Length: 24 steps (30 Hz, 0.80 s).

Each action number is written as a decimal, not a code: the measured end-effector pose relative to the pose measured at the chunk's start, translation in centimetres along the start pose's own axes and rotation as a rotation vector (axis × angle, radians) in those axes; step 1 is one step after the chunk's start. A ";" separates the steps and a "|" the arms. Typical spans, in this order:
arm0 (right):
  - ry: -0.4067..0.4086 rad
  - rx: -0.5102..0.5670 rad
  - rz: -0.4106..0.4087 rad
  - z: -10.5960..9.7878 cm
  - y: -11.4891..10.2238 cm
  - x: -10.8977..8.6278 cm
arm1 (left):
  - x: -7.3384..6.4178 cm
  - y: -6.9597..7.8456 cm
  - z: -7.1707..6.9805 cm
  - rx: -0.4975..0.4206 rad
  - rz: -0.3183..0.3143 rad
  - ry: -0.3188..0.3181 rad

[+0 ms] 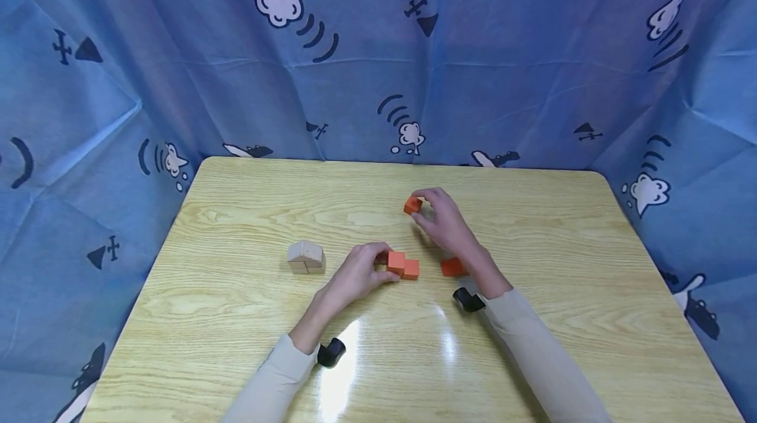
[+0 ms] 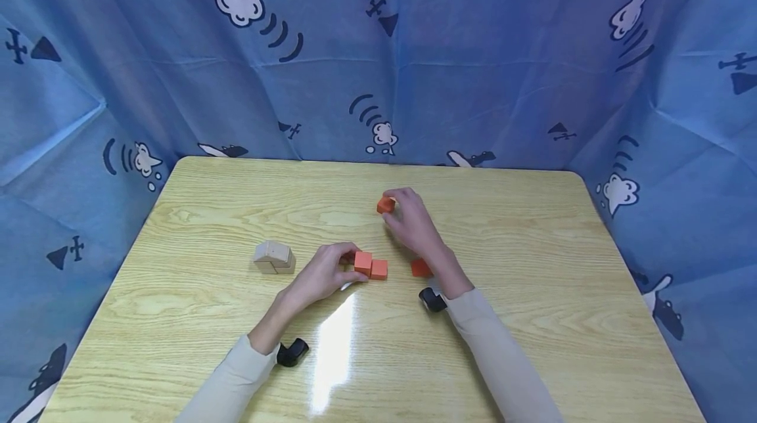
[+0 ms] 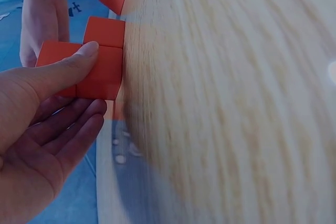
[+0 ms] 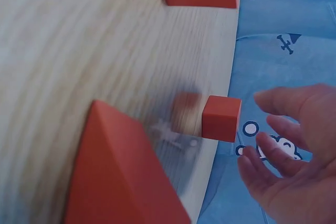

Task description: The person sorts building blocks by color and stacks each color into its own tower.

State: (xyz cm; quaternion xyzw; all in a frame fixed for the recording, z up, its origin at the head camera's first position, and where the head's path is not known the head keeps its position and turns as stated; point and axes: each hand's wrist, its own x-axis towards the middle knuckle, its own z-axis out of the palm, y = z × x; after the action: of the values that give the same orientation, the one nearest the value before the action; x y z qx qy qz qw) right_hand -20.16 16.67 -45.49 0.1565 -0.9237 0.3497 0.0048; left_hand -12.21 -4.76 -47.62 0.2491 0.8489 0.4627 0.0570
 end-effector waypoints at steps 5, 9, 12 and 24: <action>-0.051 -0.056 0.047 0.3 0.1 0.8 | -0.1 0.1 0.0 -0.006 -0.012 -0.004; -0.100 -0.071 0.073 0.7 0.2 1.3 | 0.0 0.1 0.0 -0.012 -0.018 -0.005; -0.128 -0.072 0.084 0.9 0.1 1.5 | -0.1 0.2 0.0 -0.018 -0.017 -0.002; -0.136 -0.060 0.102 1.2 0.5 1.8 | 0.0 0.0 0.0 -0.028 -0.016 0.003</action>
State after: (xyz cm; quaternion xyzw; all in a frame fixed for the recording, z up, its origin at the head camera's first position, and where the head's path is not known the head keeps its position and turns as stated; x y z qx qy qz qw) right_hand -21.84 15.70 -46.50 0.1325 -0.9387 0.3102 -0.0708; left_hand -12.21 -4.75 -47.66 0.2408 0.8444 0.4744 0.0627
